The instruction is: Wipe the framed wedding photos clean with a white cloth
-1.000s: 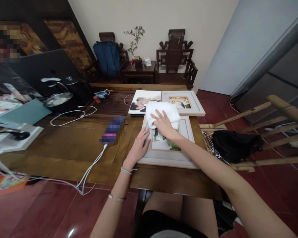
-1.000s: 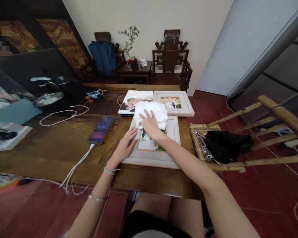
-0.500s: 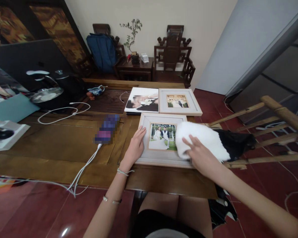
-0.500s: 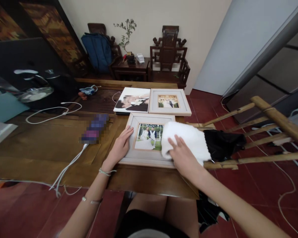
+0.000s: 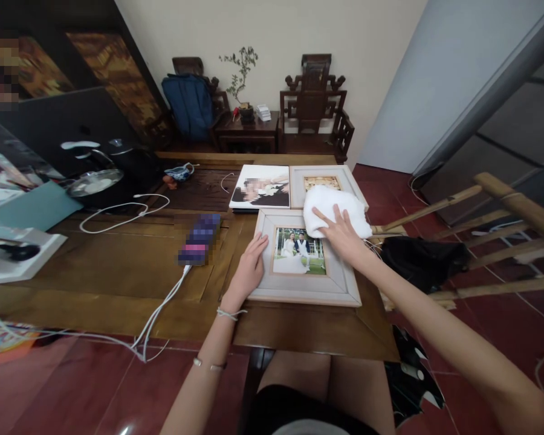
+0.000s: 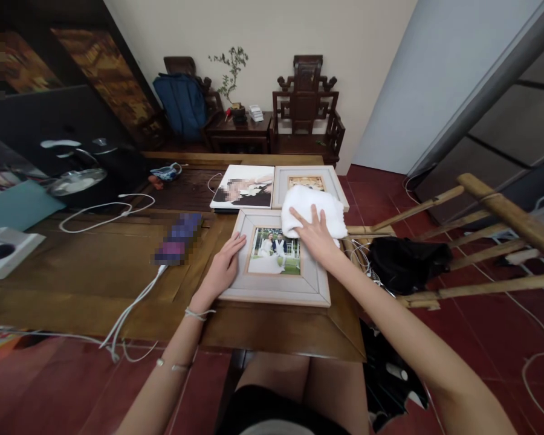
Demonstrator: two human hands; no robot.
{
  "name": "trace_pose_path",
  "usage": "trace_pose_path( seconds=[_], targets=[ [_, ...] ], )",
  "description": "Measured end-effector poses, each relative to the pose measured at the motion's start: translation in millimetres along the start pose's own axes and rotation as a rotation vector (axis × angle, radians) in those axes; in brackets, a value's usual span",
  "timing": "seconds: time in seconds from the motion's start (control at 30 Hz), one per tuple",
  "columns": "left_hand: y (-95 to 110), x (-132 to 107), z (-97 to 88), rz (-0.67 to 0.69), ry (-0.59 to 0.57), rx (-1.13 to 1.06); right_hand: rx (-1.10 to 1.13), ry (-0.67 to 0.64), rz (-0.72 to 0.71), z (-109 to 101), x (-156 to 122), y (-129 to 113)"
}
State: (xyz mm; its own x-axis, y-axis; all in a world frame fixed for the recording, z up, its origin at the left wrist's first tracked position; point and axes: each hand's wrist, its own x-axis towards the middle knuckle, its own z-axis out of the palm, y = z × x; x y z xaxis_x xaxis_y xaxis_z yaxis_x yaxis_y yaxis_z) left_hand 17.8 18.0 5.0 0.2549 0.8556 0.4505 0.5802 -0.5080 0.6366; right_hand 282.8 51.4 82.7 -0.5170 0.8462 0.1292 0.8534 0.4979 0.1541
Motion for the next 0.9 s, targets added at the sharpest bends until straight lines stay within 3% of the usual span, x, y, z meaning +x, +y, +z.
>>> trace_pose_path(
  seconds=[0.13,0.33,0.43,0.57,0.7,0.8,0.9],
  targets=[
    [-0.2,-0.2,0.5,0.003,0.004,-0.003,-0.047,-0.140,-0.070,5.0,-12.5,-20.5],
    [0.6,-0.8,1.0,-0.015,-0.004,0.004,0.165,-0.391,-0.132,-42.1,-85.4,-83.3],
    [0.6,-1.0,0.5,-0.016,-0.014,0.012,0.270,-0.440,-0.179,-52.6,-99.1,-97.8],
    [0.0,-0.9,-0.7,-0.004,-0.031,0.001,0.281,-0.291,-0.141,-26.6,-72.7,-84.5],
    [-0.6,-0.5,-1.6,-0.002,-0.033,-0.020,0.128,-0.081,-0.054,11.1,-14.2,-40.0],
    [-1.0,-0.7,-1.8,-0.001,-0.028,-0.032,0.040,-0.030,-0.038,24.7,19.4,-13.7],
    [-0.5,-0.9,-1.3,-0.009,-0.031,-0.028,0.015,-0.054,-0.055,24.6,21.0,-14.5]
  ],
)
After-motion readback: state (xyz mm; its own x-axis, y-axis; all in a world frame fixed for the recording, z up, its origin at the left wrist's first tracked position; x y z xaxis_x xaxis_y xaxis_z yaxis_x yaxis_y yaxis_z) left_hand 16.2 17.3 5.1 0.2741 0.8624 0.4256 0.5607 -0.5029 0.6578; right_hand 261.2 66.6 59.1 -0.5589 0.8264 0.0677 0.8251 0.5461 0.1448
